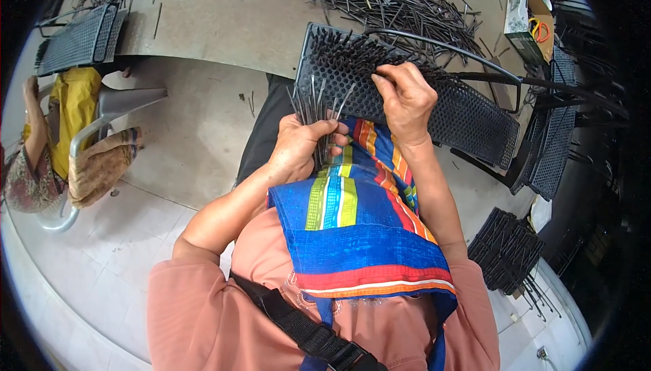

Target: Manually inserting thin metal rods into a perforated metal grid or plate structure.

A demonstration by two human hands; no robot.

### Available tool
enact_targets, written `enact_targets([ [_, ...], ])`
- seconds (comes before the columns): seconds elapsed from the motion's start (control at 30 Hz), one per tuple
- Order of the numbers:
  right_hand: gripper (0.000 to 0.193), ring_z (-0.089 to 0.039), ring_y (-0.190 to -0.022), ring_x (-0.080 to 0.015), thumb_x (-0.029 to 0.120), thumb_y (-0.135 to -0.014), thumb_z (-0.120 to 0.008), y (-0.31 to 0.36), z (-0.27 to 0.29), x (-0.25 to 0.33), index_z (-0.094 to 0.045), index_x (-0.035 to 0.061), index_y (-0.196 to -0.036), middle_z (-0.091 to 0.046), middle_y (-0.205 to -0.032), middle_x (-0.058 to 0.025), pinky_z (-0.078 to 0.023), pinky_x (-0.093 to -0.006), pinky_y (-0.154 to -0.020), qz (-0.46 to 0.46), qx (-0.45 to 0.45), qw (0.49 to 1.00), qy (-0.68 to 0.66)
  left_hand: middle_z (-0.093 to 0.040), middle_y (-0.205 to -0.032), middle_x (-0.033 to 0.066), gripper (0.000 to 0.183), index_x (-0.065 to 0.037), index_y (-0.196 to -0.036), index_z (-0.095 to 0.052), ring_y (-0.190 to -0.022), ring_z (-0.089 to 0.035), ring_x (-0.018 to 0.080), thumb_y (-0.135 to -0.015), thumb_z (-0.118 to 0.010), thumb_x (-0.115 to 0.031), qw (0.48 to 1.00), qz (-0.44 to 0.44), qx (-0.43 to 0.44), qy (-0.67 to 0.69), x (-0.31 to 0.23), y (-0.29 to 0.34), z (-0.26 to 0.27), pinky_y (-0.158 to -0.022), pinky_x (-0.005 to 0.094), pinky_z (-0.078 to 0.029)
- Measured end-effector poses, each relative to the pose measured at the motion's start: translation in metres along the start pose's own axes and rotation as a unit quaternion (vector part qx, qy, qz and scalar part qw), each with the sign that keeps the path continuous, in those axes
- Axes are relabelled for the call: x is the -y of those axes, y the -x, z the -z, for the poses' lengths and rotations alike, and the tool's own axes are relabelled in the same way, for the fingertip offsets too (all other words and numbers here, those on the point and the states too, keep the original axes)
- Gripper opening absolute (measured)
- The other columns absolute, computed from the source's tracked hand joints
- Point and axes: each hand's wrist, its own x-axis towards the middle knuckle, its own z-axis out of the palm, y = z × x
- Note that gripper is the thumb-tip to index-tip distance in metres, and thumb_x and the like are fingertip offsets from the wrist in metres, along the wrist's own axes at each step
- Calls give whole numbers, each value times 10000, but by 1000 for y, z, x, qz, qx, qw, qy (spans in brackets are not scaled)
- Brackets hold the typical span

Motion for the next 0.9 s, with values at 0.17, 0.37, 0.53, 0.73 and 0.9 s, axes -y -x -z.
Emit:
enact_targets([
  [0.17,76,-563,-608,-71,50,-817,-723,12,-5,8,-708,-17,-850,-645,-708,-26,-423,-220,-522,-312,177,893,-269,-691,-833,164,103,31,-978,-602,-670,-692,207,-875,-600,23,999,-13,37,-4,-8,7,-1,-532,289,-566],
  [0.37,55,-413,-467,-13,29,-801,-711,15,-15,10,-700,-5,-843,-623,-660,0,-274,-186,-421,-398,275,779,-399,-691,-834,162,126,41,-1007,-628,-668,-702,219,-889,-605,6,998,-13,52,-13,-10,11,1,-568,281,-586],
  [0.53,41,-421,-463,-20,15,-802,-709,10,-28,23,-692,-5,-833,-596,-633,15,-289,-187,-422,-396,262,766,-432,-693,-842,142,130,35,-1010,-640,-667,-697,214,-927,-598,-56,998,-48,39,-26,-7,11,12,-571,288,-584],
  [0.73,62,-447,-524,-7,-1,-835,-706,-8,-39,40,-698,5,-897,-592,-694,35,-324,-167,-463,-232,-16,901,-367,-683,-820,148,170,37,-1039,-612,-613,-664,195,-961,-541,-97,999,-19,-33,18,0,7,32,-560,306,-565],
  [0.9,72,-454,-612,-5,-42,-821,-707,-15,-56,30,-677,-7,-876,-588,-805,27,-333,-167,-507,-88,-38,958,-272,-679,-832,160,173,33,-1063,-587,-629,-671,202,-931,-513,-51,999,11,-32,-10,3,10,33,-552,308,-558],
])
